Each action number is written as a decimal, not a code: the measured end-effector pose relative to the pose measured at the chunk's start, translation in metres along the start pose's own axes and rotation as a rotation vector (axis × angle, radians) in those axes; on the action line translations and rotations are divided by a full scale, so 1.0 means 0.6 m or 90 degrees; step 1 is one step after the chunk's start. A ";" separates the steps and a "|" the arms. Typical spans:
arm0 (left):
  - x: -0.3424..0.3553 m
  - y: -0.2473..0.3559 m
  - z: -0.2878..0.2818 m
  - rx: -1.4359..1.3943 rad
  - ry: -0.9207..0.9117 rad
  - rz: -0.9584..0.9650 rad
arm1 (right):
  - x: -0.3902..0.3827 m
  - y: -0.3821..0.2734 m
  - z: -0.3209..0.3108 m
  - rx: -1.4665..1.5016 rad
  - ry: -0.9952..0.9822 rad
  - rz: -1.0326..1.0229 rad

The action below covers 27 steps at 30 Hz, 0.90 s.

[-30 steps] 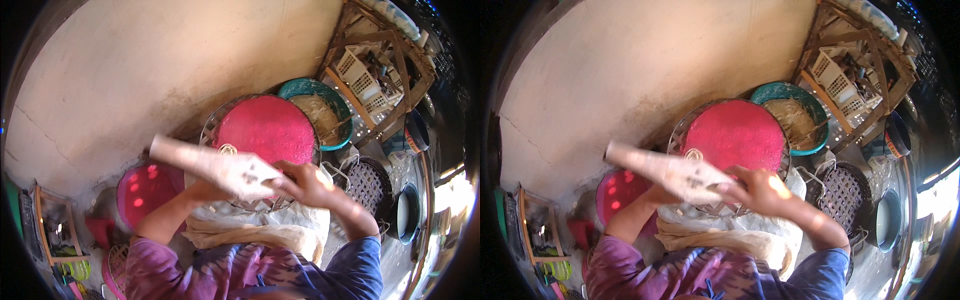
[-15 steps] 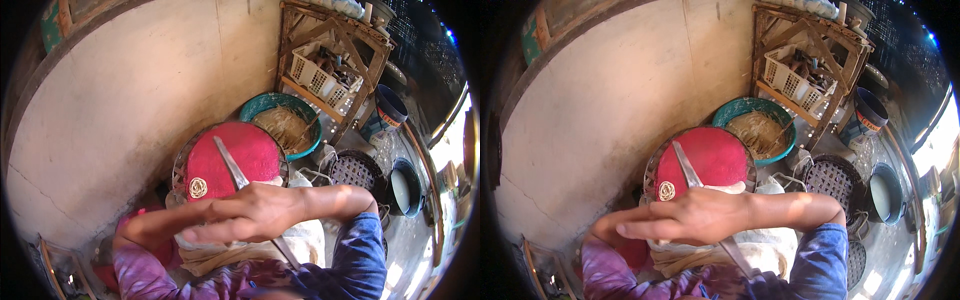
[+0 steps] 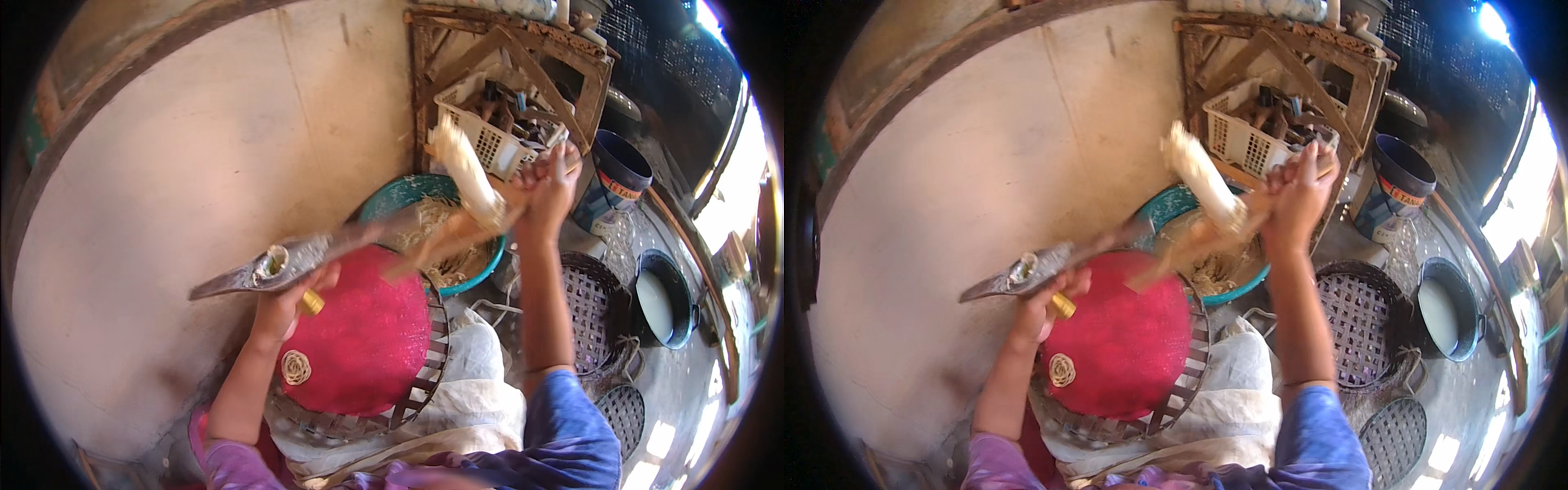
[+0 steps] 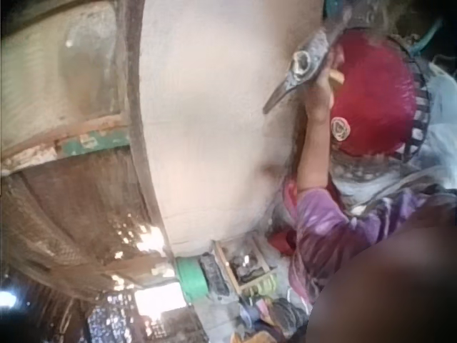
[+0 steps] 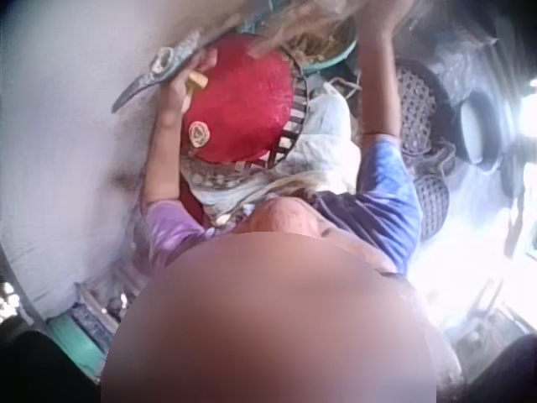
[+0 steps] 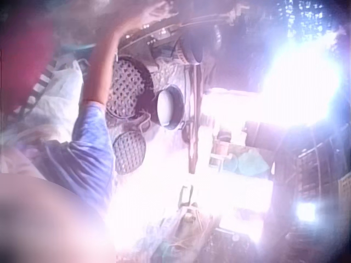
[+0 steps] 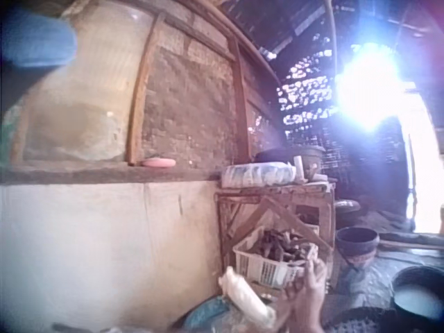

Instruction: The person scoops dough into a handheld extruder and squeezes it into spiral shapes onto a pink mat inside a bamboo steamer. They refill the extruder from a green bowl and continue forming spirals until the mat is filled, then replace the mat and repeat the process.

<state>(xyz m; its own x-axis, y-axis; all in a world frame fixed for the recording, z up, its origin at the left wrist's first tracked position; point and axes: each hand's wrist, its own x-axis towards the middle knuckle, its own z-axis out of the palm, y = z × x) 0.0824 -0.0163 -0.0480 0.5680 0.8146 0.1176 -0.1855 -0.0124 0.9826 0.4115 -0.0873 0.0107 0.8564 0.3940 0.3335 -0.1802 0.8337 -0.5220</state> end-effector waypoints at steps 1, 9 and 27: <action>0.027 -0.020 0.019 -0.207 -0.001 0.078 | -0.005 0.041 -0.002 0.058 0.094 0.001; 0.145 0.086 -0.071 -0.086 -0.027 0.544 | -0.001 0.332 -0.206 -0.707 -0.487 -0.061; 0.011 0.032 -0.224 0.676 0.472 0.527 | 0.060 0.234 -0.296 -1.487 -1.101 0.073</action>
<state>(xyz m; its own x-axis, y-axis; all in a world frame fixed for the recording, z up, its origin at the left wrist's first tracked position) -0.0248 0.0669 -0.0478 0.0235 0.4640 0.8855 0.5846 -0.7250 0.3643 0.5031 -0.0246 -0.1897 0.0487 0.9397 -0.3384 0.9606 0.0487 0.2735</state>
